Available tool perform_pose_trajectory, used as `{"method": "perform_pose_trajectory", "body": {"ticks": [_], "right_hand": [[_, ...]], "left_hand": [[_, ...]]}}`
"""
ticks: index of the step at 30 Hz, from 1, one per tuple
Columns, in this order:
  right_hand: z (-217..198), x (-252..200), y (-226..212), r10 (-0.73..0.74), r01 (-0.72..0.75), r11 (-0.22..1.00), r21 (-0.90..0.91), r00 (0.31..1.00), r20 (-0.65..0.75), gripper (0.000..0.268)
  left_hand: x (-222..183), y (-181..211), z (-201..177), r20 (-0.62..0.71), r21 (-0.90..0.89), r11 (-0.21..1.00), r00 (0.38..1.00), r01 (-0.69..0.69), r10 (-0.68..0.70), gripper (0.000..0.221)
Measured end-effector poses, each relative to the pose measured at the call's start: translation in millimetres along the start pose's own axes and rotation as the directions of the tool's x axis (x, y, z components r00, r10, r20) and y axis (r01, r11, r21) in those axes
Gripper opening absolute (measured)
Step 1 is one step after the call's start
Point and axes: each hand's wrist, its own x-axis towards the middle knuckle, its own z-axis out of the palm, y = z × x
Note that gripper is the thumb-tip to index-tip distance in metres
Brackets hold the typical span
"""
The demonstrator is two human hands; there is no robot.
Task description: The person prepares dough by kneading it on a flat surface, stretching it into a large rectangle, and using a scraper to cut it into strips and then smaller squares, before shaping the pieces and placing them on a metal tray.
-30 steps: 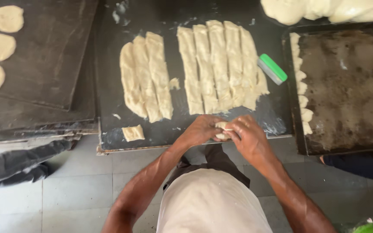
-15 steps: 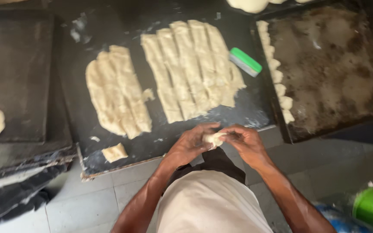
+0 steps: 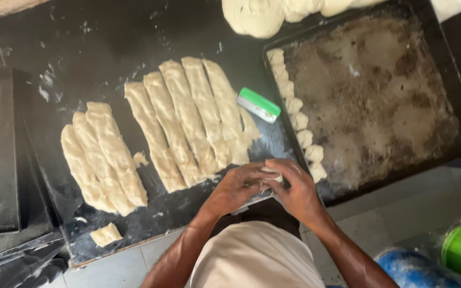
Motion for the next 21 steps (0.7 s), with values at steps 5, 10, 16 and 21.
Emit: {"method": "perform_pose_trajectory", "body": {"ticks": [5,10,16,21], "right_hand": [[-57,101,37,0.587,-0.479,0.446,0.756,0.794,0.157,0.041],[-138,182,36,-0.024,0.261,0.774,0.577,0.923,-0.385,0.024],[-61,228,113,-0.147,-0.001,0.891,-0.453,0.946,-0.29,0.07],[-49,209,142,-0.231,0.168,0.814,-0.556,0.972,-0.044,0.064]], "left_hand": [[22,41,-22,-0.353,-0.024,0.999,0.935,-0.04,0.029,0.043],[-33,33,-62,-0.71,0.215,0.971,0.699,0.109,0.078,0.028],[-129,-4,-61,-0.938,0.004,0.977,0.34,0.214,-0.071,0.027],[-226,-26,-75,-0.992,0.128,0.827,0.087,0.548,0.096,0.024]]}}
